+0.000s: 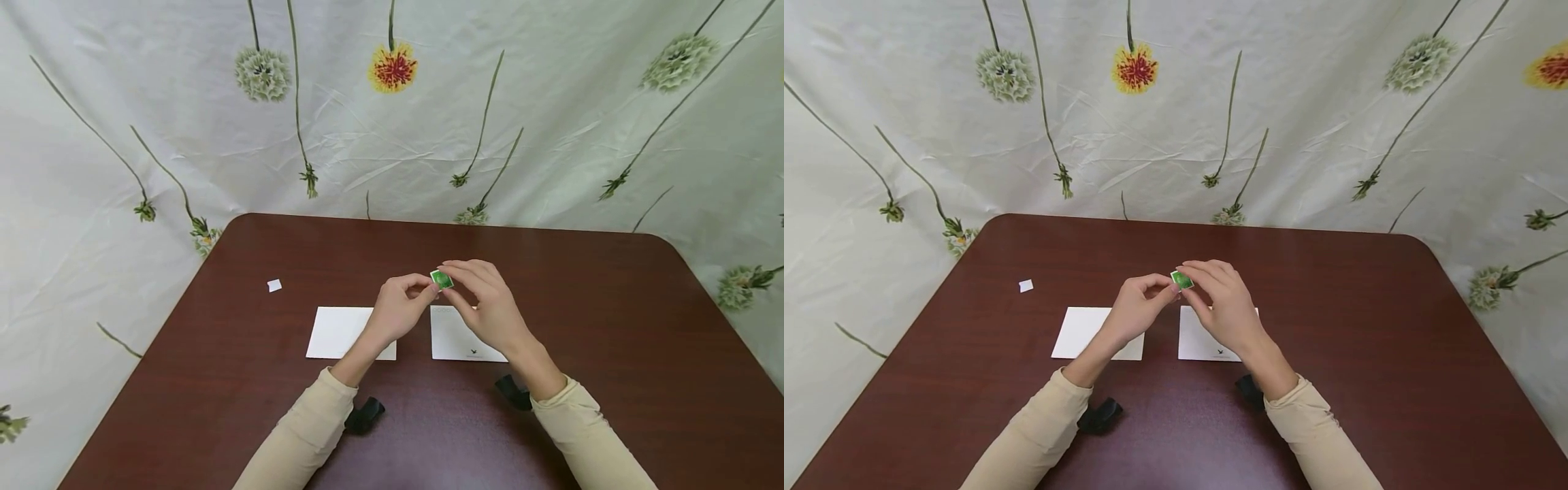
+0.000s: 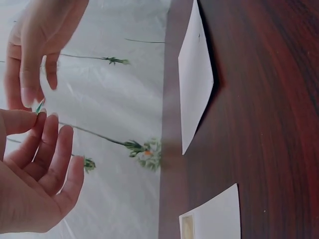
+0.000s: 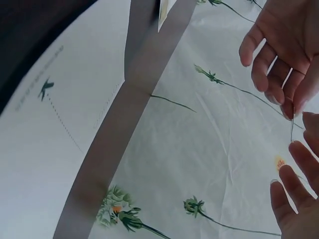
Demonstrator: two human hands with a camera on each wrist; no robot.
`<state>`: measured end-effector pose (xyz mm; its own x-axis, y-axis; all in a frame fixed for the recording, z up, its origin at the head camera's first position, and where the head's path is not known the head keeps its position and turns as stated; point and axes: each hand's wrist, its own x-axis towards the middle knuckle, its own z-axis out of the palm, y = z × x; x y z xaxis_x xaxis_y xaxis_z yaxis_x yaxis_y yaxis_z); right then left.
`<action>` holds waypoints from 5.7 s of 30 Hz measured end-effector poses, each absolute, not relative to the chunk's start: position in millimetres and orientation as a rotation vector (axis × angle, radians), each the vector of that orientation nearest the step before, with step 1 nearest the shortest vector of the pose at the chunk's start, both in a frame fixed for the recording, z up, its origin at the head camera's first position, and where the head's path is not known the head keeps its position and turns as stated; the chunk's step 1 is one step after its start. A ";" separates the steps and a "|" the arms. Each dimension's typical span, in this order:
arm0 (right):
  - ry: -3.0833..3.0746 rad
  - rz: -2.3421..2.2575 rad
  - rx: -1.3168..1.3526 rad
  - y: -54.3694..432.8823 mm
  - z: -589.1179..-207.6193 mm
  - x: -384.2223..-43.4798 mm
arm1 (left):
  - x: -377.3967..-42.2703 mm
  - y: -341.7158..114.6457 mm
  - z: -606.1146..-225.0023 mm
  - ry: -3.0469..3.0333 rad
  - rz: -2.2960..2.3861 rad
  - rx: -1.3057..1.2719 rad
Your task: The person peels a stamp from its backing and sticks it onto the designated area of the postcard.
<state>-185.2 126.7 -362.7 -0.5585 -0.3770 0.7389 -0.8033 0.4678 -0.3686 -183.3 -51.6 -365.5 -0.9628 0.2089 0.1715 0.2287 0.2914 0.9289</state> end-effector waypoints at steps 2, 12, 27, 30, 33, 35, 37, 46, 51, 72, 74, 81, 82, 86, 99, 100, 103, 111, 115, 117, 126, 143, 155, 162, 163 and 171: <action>-2.159 0.939 0.983 126.3 -363.6 -184.5 | -183.0 -52.0 -364.8 -2.501 -1.820 -0.448; -2.202 0.988 0.932 128.3 -365.7 -185.0 | -184.8 -53.6 -363.9 -2.470 -1.777 -0.574; -2.159 1.024 0.973 130.2 -367.4 -186.1 | -181.4 -55.6 -359.4 -2.444 -1.767 -0.642; -2.143 0.989 0.993 130.2 -368.6 -186.2 | -180.8 -55.8 -358.9 -2.453 -1.744 -0.645; -2.122 0.931 1.017 129.8 -370.0 -187.0 | -180.4 -56.3 -358.2 -2.472 -1.721 -0.635; -2.094 0.896 1.034 128.9 -370.5 -187.7 | -180.9 -56.3 -358.4 -2.483 -1.721 -0.624; -2.074 0.878 1.043 128.1 -370.7 -188.1 | -181.3 -56.3 -358.6 -2.484 -1.738 -0.617; -2.096 1.029 0.919 124.8 -371.4 -184.8 | -182.2 -54.1 -358.2 -2.468 -1.661 -0.602; -2.112 1.228 0.836 121.8 -370.0 -181.3 | -182.3 -53.3 -359.6 -2.427 -1.683 -0.541; -2.286 1.488 0.699 118.6 -362.2 -170.9 | -183.5 -53.0 -359.6 -2.200 -1.862 -0.555; -2.285 1.483 0.691 118.6 -361.8 -170.6 | -182.9 -53.8 -358.6 -2.208 -1.858 -0.554; -2.280 1.493 0.673 118.9 -361.5 -171.4 | -183.0 -55.7 -358.8 -2.241 -1.838 -0.571; -2.280 1.491 0.672 119.2 -361.7 -171.6 | -183.1 -55.6 -358.9 -2.244 -1.834 -0.574; -2.275 1.494 0.677 120.3 -363.1 -172.7 | -183.0 -55.6 -359.0 -2.244 -1.828 -0.587; -2.282 1.533 0.670 121.2 -362.9 -173.0 | -183.2 -53.2 -362.2 -2.239 -1.699 -0.617; -2.283 1.527 0.668 121.2 -362.8 -172.9 | -183.4 -52.7 -362.4 -2.239 -1.658 -0.609; -2.285 1.508 0.662 121.1 -362.9 -173.4 | -182.7 -51.4 -363.0 -2.257 -1.522 -0.564; -2.245 1.336 0.712 120.4 -365.5 -174.5 | -178.8 -49.7 -362.1 -2.391 -1.401 -0.526; -2.192 1.211 0.766 120.1 -368.3 -176.5 | -178.1 -48.6 -362.5 -2.416 -1.507 -0.558; -2.171 1.159 0.780 119.9 -369.4 -177.4 | -177.7 -48.0 -362.5 -2.404 -1.573 -0.576; -2.133 1.031 0.783 119.7 -371.5 -177.3 | -176.7 -46.4 -363.4 -2.317 -1.800 -0.647; -2.074 0.980 0.798 118.9 -373.4 -177.1 | -174.8 -43.1 -361.6 -2.295 -1.796 -0.608; -2.080 1.029 0.785 118.9 -373.8 -176.8 | -174.8 -42.8 -361.6 -2.315 -1.810 -0.599; -2.083 1.044 0.767 118.7 -373.1 -177.4 | -175.0 -44.0 -361.0 -2.325 -1.806 -0.622; -2.081 1.046 0.764 118.6 -373.1 -177.6 | -175.0 -44.3 -360.9 -2.327 -1.800 -0.629; -2.073 1.068 0.761 118.5 -373.5 -177.9 | -176.1 -45.2 -361.7 -2.357 -1.779 -0.635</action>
